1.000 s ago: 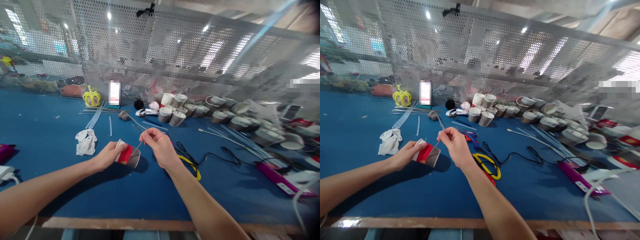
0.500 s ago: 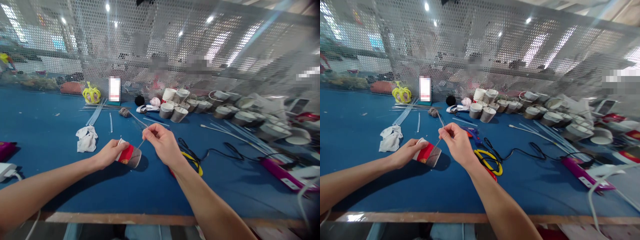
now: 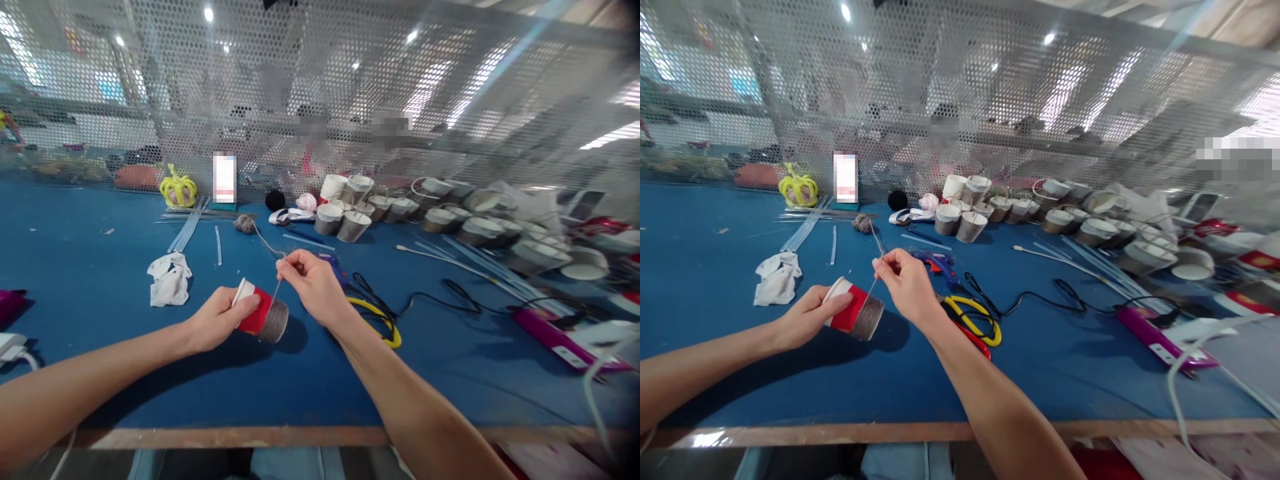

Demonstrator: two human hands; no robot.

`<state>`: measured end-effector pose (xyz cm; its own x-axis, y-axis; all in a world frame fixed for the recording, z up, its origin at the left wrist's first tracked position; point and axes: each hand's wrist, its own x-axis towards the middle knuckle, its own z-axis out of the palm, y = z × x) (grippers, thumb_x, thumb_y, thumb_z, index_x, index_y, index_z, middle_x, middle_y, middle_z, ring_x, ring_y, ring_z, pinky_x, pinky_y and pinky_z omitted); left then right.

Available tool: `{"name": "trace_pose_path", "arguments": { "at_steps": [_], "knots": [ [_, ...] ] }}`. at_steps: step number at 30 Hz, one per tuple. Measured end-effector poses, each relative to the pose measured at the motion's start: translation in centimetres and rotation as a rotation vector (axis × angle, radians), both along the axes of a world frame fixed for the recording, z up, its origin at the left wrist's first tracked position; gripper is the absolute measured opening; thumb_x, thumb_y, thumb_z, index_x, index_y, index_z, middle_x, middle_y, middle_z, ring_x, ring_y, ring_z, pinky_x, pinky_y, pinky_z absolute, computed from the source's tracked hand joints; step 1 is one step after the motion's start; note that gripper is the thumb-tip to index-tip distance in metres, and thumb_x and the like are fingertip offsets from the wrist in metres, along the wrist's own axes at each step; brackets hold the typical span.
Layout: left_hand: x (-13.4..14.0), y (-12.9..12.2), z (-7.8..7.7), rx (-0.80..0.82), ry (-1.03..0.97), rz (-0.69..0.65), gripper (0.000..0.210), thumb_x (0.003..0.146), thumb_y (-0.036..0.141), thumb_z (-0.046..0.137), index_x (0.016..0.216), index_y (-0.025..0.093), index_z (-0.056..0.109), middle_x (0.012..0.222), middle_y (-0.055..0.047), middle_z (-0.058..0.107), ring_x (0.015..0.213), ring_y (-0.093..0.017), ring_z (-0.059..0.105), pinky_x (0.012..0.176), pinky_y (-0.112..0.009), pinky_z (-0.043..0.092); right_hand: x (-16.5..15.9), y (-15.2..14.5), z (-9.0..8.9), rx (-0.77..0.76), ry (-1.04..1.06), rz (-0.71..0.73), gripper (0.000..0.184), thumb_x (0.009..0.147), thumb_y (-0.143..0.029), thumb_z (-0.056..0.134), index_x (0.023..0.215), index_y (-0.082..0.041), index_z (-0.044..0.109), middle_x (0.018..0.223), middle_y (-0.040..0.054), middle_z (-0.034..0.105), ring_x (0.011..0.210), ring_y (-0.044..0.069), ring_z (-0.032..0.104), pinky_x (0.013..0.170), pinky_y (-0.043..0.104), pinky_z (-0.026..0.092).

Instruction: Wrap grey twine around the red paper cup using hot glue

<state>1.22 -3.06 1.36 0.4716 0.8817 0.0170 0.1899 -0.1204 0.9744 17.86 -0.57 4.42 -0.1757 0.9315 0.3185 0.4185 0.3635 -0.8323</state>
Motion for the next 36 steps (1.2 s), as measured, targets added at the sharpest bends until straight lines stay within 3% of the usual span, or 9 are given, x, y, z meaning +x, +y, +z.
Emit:
{"name": "trace_pose_path", "arguments": {
  "at_steps": [12,25,36],
  "knots": [
    [-0.5,-0.3,0.1,0.288,0.045,-0.061,0.035,0.081,0.031,0.033,0.05,0.015,0.033,0.049,0.005,0.029,0.046,-0.006,0.024,0.044,-0.019,0.023,-0.4,-0.1,-0.4,-0.101,-0.047,0.07,0.018,0.075,-0.029,0.048,0.062,-0.017,0.047,0.058,-0.0006,0.055,0.052,0.009,0.048,0.054,0.023,0.037],
    [-0.7,-0.4,0.0,0.52,0.039,-0.07,0.03,0.081,0.021,0.033,0.052,0.015,0.034,0.051,0.004,0.034,0.047,-0.006,0.028,0.047,-0.02,0.025,-0.9,-0.5,-0.5,-0.076,-0.19,0.068,0.018,0.076,-0.027,0.048,0.062,-0.016,0.048,0.057,-0.0017,0.052,0.052,0.009,0.044,0.051,0.021,0.033],
    [-0.7,-0.2,0.1,0.76,0.068,-0.1,0.027,0.08,0.012,0.033,0.052,0.015,0.033,0.051,0.003,0.036,0.049,-0.008,0.031,0.05,-0.022,0.027,-1.0,-0.7,-0.7,-0.086,-0.187,0.089,0.017,0.076,-0.025,0.048,0.061,-0.016,0.045,0.057,-0.0033,0.047,0.053,0.009,0.042,0.052,0.021,0.032]
  ]
}}
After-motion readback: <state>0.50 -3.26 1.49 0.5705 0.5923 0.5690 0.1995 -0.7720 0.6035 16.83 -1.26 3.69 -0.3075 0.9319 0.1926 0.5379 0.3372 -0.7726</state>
